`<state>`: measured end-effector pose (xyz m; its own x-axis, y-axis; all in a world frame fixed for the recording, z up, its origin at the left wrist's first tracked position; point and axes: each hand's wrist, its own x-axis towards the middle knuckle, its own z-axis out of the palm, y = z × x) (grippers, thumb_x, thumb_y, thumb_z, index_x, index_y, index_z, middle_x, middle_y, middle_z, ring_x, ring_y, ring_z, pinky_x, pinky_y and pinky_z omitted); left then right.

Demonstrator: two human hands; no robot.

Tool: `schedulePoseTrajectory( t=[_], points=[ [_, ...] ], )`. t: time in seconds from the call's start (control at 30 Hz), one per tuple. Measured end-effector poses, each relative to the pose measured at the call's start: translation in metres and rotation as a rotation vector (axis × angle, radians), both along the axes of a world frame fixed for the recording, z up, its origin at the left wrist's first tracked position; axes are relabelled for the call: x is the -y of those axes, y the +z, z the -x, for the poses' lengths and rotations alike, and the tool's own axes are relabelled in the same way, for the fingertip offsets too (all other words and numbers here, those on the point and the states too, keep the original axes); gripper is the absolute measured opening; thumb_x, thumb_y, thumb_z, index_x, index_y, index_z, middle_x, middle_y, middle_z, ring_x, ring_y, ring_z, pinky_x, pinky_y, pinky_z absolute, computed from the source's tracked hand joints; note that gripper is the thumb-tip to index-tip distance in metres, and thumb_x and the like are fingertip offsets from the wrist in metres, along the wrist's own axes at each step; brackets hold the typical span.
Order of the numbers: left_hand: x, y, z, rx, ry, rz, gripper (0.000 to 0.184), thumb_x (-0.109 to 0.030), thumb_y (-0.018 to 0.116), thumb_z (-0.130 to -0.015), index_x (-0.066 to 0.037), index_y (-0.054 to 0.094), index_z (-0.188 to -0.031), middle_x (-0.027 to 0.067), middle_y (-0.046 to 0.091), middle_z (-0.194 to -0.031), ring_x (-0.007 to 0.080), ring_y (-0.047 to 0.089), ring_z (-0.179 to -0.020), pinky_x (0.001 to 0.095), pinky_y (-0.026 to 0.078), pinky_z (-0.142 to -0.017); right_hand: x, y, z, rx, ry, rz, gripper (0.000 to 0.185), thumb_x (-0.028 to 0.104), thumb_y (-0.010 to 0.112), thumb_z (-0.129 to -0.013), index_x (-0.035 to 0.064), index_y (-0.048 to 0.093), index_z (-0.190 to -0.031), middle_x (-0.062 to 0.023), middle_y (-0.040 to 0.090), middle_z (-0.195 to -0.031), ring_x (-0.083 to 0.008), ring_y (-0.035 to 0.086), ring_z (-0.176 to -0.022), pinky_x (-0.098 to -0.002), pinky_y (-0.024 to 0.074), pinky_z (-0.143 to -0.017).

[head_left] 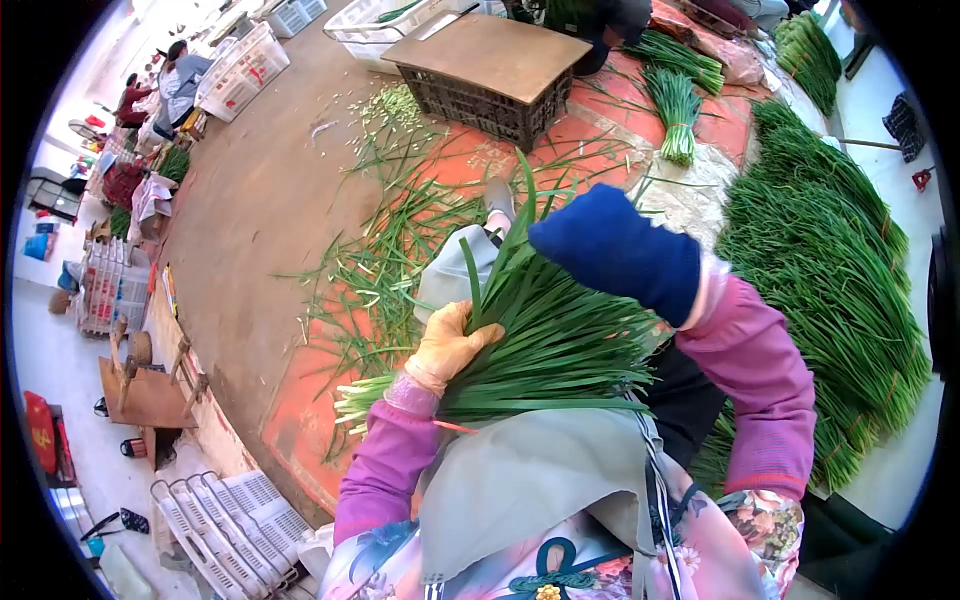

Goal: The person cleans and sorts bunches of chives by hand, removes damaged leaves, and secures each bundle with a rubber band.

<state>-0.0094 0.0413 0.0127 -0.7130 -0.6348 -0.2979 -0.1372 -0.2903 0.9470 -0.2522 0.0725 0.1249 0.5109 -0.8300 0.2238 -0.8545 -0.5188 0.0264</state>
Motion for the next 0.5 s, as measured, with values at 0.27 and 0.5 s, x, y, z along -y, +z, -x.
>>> schedulePoseTrajectory(
  t=[0.27, 0.5],
  points=[
    [-0.002, 0.004, 0.0, 0.021, 0.016, 0.003, 0.026, 0.001, 0.062, -0.075, 0.003, 0.06, -0.101, 0.0031, 0.064, -0.087, 0.0074, 0.055, -0.077, 0.0229, 0.046, -0.071, 0.021, 0.025, 0.036, 0.894, -0.212, 0.077, 0.018, 0.016, 0.058, -0.081, 0.0136, 0.062, -0.099, -0.0139, 0.06, -0.071, -0.026, 0.059, -0.059, -0.0332, 0.0463, -0.052],
    [0.002, 0.008, -0.003, 0.253, 0.042, 0.432, 0.05, -0.005, 0.071, -0.066, 0.002, 0.054, -0.112, 0.0103, 0.064, -0.097, 0.0193, 0.059, -0.085, 0.0316, 0.046, -0.078, 0.006, 0.022, 0.047, 0.343, -0.276, 0.027, 0.039, 0.032, 0.058, -0.082, 0.0212, 0.053, -0.119, -0.0131, 0.06, -0.071, -0.031, 0.06, -0.064, -0.0377, 0.0472, -0.055]
  ],
)
